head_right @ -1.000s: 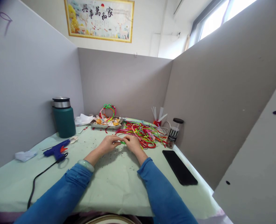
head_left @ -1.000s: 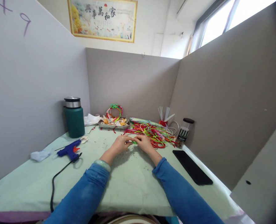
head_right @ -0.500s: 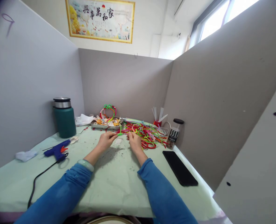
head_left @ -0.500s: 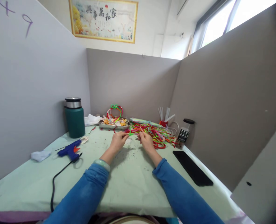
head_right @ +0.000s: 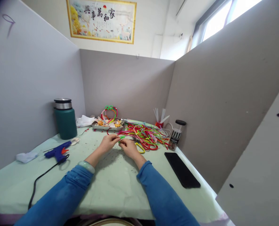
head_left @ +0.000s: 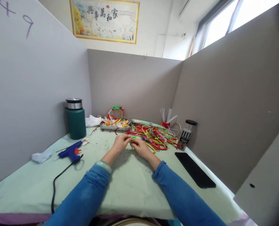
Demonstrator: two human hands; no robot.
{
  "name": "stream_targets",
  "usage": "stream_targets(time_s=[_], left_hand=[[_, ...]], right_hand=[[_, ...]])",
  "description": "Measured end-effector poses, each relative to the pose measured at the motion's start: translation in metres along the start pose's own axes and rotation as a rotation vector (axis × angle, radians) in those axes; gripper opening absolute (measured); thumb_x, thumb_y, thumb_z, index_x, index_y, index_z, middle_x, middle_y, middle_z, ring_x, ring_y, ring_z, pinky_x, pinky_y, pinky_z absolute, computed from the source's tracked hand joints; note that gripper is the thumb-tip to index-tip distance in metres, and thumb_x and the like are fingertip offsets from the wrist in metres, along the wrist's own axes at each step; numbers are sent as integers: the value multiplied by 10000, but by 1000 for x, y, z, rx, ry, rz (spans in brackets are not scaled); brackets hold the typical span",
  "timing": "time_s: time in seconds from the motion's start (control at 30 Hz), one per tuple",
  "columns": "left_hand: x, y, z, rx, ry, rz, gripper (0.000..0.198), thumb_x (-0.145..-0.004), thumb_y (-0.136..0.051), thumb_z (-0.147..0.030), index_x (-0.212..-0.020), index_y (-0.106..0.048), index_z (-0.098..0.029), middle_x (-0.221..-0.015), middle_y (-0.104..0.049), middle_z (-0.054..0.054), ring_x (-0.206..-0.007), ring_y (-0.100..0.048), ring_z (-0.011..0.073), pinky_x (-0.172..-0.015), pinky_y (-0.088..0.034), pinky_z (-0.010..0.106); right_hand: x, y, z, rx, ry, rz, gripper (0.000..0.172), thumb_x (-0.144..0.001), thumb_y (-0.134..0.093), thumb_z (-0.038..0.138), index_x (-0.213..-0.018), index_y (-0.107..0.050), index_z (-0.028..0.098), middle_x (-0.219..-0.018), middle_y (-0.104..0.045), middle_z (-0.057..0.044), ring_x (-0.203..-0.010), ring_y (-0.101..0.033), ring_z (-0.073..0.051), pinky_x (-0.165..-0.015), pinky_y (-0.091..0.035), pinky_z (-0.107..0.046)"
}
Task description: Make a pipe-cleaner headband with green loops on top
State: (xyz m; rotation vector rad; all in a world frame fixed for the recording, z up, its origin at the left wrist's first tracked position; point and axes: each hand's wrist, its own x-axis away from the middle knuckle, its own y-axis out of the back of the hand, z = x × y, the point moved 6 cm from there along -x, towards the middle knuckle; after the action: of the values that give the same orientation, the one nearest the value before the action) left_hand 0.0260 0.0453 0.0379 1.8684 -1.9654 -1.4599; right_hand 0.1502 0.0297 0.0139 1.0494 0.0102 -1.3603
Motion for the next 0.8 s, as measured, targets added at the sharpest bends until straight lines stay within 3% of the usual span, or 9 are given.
stream_targets(time_s=[0.17, 0.23, 0.37, 0.57, 0.8], left_hand=[[-1, -1, -2, -3, -72, 12, 208, -798, -508, -219, -840, -707, -174, -858, -682, 45, -782, -564, 131, -730, -408, 222], [0, -2, 0, -7, -52, 29, 226, -811, -493, -241, -838, -709, -182, -819, -685, 33, -757, -566, 127, -705, -409, 215], [1, 0, 2, -55, -2, 38, 244, -817, -488, -269, -830, -715, -182, -685, -675, 10, -646, -554, 112, -611, -382, 195], [3, 2, 3, -211, -18, -42, 236, -816, -492, -248, -861, -721, -208, -836, -707, 59, -747, -596, 148, -681, -388, 222], [6, -4, -1, -295, -27, 49, 233, -806, -491, -229, -847, -721, -224, -818, -699, 70, -776, -599, 161, -697, -392, 229]], right_hand=[[-1, 9, -1, 57, 68, -124, 132, -785, -532, 220, -688, -612, 179, -761, -611, -27, -739, -530, -150, -699, -399, -264], [-1, 11, 2, 68, 97, -146, 129, -789, -530, 223, -701, -612, 180, -778, -613, -30, -768, -531, -153, -721, -398, -267], [1, 9, 7, 68, 89, -92, 137, -818, -495, 228, -786, -620, 183, -762, -623, -13, -710, -532, -139, -674, -393, -248], [3, 10, 11, 122, 78, -110, 161, -853, -461, 247, -832, -606, 182, -762, -628, -18, -676, -535, -135, -636, -374, -236], [4, 14, 17, 239, 141, -122, 123, -846, -496, 245, -839, -606, 191, -793, -628, -31, -718, -546, -146, -665, -371, -244]])
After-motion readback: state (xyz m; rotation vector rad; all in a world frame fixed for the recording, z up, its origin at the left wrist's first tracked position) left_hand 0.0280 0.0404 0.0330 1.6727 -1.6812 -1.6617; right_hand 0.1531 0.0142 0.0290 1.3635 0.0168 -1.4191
